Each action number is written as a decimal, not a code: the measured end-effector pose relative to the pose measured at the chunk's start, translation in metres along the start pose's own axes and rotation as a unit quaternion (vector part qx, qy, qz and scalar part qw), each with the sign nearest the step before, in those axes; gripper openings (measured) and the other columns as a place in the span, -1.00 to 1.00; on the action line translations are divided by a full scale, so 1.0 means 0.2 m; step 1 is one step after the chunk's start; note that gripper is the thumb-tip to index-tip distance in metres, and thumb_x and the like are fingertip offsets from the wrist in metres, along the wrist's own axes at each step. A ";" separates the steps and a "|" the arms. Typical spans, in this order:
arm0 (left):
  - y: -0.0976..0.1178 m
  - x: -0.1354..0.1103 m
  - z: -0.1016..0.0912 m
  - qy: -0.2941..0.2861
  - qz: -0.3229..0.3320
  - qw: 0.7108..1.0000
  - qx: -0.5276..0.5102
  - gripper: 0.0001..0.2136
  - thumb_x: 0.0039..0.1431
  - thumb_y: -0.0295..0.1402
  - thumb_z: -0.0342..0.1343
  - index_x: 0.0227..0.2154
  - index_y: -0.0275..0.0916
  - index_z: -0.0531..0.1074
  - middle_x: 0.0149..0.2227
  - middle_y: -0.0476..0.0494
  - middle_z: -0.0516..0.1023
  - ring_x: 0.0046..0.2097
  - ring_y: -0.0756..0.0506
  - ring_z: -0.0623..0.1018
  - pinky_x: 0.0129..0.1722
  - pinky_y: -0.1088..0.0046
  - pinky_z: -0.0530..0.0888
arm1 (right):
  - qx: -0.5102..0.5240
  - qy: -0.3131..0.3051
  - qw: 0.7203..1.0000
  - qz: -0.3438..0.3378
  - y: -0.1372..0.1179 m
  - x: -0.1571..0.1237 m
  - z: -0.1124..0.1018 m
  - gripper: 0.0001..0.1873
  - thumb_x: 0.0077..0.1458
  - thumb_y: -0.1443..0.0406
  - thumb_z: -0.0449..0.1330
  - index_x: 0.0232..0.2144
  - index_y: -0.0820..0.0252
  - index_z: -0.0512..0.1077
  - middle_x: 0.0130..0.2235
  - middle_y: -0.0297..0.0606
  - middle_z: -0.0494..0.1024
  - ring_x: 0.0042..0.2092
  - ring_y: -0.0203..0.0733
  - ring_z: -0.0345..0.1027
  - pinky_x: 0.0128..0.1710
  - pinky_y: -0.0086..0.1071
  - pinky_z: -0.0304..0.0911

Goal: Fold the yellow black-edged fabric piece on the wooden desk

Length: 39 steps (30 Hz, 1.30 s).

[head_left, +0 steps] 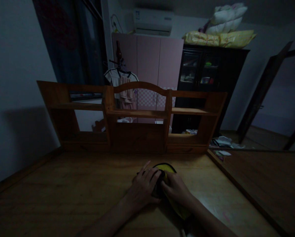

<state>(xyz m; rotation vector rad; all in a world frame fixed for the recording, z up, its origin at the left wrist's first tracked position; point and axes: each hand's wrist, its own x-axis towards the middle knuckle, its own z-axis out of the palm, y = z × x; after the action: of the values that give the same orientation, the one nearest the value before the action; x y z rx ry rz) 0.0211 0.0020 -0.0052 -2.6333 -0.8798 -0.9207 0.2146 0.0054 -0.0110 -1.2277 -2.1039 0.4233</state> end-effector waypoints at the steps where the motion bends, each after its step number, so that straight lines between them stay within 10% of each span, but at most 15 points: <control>1: 0.00 0.00 0.00 0.000 0.000 1.000 0.000 -0.12 -0.23 -0.13 0.43 0.14 -0.33 0.15 0.06 -0.31 0.38 0.08 -0.32 0.42 0.29 -0.13 0.10 | 0.000 -0.001 1.000 0.001 0.00 0.00 0.00 -0.82 0.08 0.34 0.13 -0.23 0.20 0.46 -0.31 -0.21 0.58 -0.32 -0.15 0.43 -0.33 -0.40 0.22; 39: 0.00 0.00 0.00 0.001 -0.001 1.000 0.000 -0.11 -0.24 -0.13 0.43 0.15 -0.31 0.15 0.05 -0.31 0.39 0.08 -0.31 0.43 0.28 -0.12 0.14 | -0.017 -0.008 1.000 -0.007 0.02 -0.01 0.02 -0.85 0.16 0.32 0.09 -0.22 0.20 0.42 -0.23 -0.18 0.58 -0.25 -0.12 0.44 -0.27 -0.36 0.25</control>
<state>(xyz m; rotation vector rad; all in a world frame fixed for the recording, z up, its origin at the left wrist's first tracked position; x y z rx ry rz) 0.0212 0.0023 -0.0049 -2.6312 -0.8822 -0.9233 0.2154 0.0048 -0.0160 -1.2315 -2.1404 0.3954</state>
